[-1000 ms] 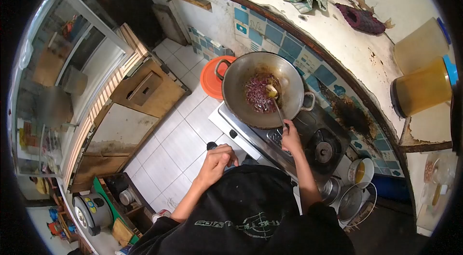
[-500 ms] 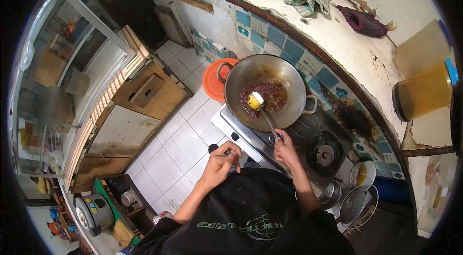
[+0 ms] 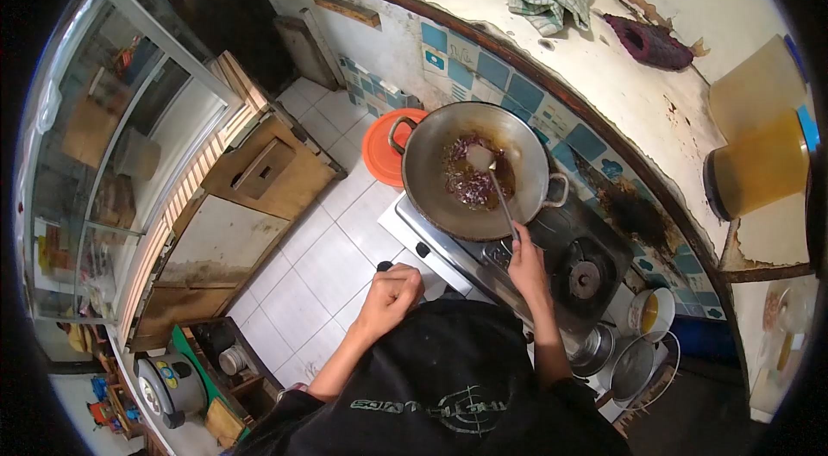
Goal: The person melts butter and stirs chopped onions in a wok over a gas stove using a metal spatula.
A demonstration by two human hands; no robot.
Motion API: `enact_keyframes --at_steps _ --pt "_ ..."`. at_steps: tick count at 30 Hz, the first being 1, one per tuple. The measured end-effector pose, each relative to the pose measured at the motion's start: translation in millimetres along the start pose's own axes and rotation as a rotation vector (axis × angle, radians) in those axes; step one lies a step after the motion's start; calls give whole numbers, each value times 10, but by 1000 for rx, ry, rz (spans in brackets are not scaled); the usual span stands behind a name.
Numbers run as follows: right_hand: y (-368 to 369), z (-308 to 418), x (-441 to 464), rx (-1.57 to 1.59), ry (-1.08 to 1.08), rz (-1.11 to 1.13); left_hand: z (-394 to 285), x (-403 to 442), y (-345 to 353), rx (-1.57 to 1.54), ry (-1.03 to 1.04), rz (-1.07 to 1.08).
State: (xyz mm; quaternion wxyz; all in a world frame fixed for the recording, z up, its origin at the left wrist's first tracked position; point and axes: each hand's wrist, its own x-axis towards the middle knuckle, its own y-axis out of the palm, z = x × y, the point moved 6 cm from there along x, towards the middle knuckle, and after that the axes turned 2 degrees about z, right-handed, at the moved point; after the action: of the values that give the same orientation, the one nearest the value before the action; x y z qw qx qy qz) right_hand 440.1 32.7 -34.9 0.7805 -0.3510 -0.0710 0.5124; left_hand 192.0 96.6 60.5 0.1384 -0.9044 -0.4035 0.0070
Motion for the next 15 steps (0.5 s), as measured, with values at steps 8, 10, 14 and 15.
enact_keyframes --at_steps 8,10,14,15 --pt "-263 -111 170 -125 167 -60 24 -118 -44 -14 -42 -57" --pt "-184 -281 279 -131 181 -57 19 -126 -55 -21 -18 -94" --pt "79 -618 423 22 195 8 50 -185 -40 -25 -49 -99" --pt "139 -541 401 125 248 53 48 -196 -32 -26 -41 -100"
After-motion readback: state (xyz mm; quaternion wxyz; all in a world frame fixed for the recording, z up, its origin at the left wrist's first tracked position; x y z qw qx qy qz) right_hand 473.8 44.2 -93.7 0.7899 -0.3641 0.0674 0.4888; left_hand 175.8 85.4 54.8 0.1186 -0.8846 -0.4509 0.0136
